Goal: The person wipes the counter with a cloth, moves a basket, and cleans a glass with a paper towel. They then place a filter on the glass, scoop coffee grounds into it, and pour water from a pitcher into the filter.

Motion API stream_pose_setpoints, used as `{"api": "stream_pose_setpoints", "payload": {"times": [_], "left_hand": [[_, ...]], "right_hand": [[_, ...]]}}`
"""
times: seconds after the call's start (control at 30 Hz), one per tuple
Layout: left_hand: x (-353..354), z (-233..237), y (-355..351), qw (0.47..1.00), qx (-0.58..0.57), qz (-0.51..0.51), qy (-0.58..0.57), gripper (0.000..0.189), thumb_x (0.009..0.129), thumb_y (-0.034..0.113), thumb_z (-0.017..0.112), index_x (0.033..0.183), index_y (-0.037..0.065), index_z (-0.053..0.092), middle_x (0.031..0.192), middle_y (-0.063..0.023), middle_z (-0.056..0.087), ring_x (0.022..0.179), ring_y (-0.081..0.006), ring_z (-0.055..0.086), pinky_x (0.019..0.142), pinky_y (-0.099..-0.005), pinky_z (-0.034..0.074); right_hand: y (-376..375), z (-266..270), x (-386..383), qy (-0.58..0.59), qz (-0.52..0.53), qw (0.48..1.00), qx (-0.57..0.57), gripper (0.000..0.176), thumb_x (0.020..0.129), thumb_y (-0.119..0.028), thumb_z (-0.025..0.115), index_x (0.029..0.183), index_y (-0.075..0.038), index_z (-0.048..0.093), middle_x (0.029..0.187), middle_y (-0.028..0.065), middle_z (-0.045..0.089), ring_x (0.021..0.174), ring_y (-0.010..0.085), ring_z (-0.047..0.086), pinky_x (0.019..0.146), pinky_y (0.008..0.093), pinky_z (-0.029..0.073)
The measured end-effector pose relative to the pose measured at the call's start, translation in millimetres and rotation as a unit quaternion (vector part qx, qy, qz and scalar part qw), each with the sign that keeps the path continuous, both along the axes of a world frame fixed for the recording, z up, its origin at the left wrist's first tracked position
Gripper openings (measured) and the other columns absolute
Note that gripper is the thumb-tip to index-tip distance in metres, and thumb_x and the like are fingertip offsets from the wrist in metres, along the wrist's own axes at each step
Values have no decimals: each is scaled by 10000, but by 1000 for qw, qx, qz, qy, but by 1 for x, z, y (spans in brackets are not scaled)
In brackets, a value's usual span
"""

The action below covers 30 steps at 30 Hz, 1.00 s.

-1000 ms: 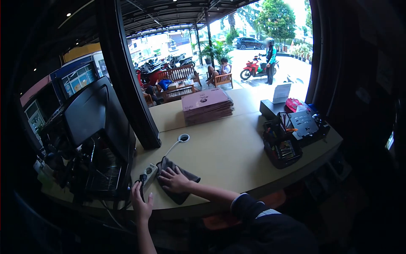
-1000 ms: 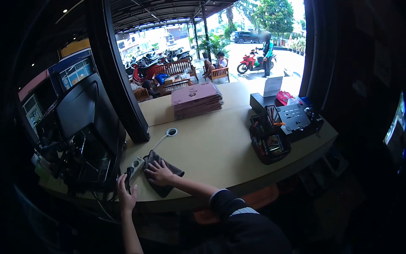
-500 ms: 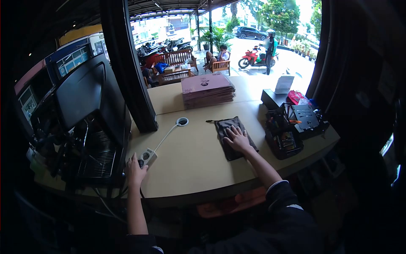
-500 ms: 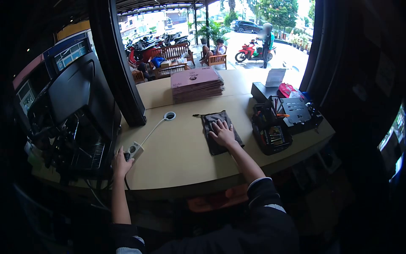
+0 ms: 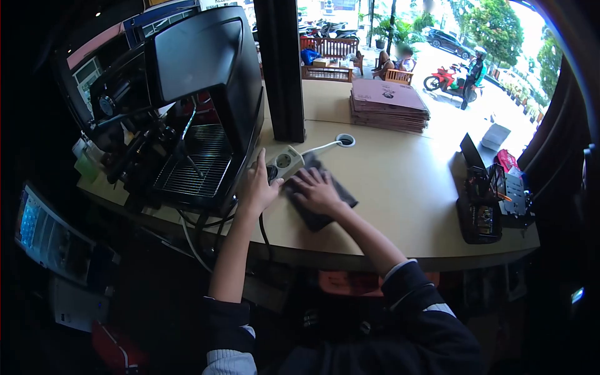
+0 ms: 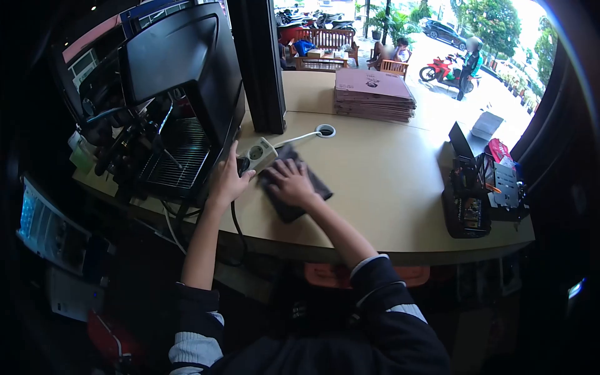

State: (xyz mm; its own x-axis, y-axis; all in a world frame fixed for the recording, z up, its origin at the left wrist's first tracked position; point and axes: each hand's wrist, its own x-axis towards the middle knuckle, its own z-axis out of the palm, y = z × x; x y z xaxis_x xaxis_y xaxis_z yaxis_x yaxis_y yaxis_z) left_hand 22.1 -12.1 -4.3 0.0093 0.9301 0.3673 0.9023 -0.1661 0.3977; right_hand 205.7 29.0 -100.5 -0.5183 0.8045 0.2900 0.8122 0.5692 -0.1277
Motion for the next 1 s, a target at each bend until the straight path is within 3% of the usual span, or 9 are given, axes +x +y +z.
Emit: {"api": "stream_pose_setpoints", "payload": {"times": [0.1,0.17,0.37,0.47,0.53,0.67,0.73,0.9,1.0], "left_hand": [[-2,-3,-1,1000,15,13,19,815,735,260,730,1394,77,285,1030,-238,621,902,-415,609,782,-477,487],[-3,-11,0,999,25,18,40,823,732,276,728,1397,84,283,1025,-233,621,891,-420,608,773,-483,487],[-3,-41,5,995,-53,52,74,804,739,278,715,1386,62,289,1076,-249,606,947,-418,600,827,-486,476],[7,-44,7,991,-94,65,75,770,754,254,702,1367,16,302,1172,-238,557,1089,-380,536,923,-446,434],[2,-79,26,992,4,60,113,774,748,246,705,1374,29,305,1278,-198,486,1188,-343,467,978,-437,394],[64,-47,-5,993,-5,40,108,783,744,250,705,1383,40,303,1348,-158,420,1248,-321,402,1020,-438,348],[95,-47,-8,995,39,-31,81,785,741,256,708,1384,49,310,1359,-140,407,1250,-321,397,1030,-443,333],[190,-39,-43,989,53,-132,41,738,763,263,689,1380,63,336,1363,-127,410,1248,-300,404,1033,-443,329],[240,-35,-63,975,57,-214,20,710,778,262,673,1379,73,345,1366,-129,412,1243,-296,409,1032,-435,334]], "right_hand": [[-34,-8,-54,45,210,977,2,512,866,-447,482,1306,-189,512,1441,87,369,1362,323,254,1063,580,159],[-60,-7,-63,-11,268,963,-14,473,872,-401,474,1282,-171,529,1438,80,371,1379,315,232,1064,593,181],[-104,-2,28,28,265,962,-64,539,908,-438,432,1408,-252,357,1493,75,282,1392,310,210,1118,550,127],[-119,6,101,35,182,980,-78,538,911,-458,435,1402,-251,370,1490,84,287,1389,310,217,1117,539,130],[-124,6,157,42,90,993,-59,548,909,-485,442,1397,-244,380,1487,99,290,1385,316,227,1111,534,141],[-150,6,256,17,-191,981,-42,566,924,-507,408,1415,-231,351,1496,85,274,1386,317,222,1109,530,143],[-165,0,296,34,-271,962,-19,582,908,-532,406,1399,-220,379,1491,81,287,1373,323,247,1102,544,156],[-210,-4,338,16,-296,955,-20,582,908,-503,427,1399,-194,379,1480,104,299,1366,327,256,1099,536,181],[-226,16,339,3,-275,961,-2,541,900,-451,482,1341,-138,456,1442,125,358,1315,334,347,1077,484,273]]}}
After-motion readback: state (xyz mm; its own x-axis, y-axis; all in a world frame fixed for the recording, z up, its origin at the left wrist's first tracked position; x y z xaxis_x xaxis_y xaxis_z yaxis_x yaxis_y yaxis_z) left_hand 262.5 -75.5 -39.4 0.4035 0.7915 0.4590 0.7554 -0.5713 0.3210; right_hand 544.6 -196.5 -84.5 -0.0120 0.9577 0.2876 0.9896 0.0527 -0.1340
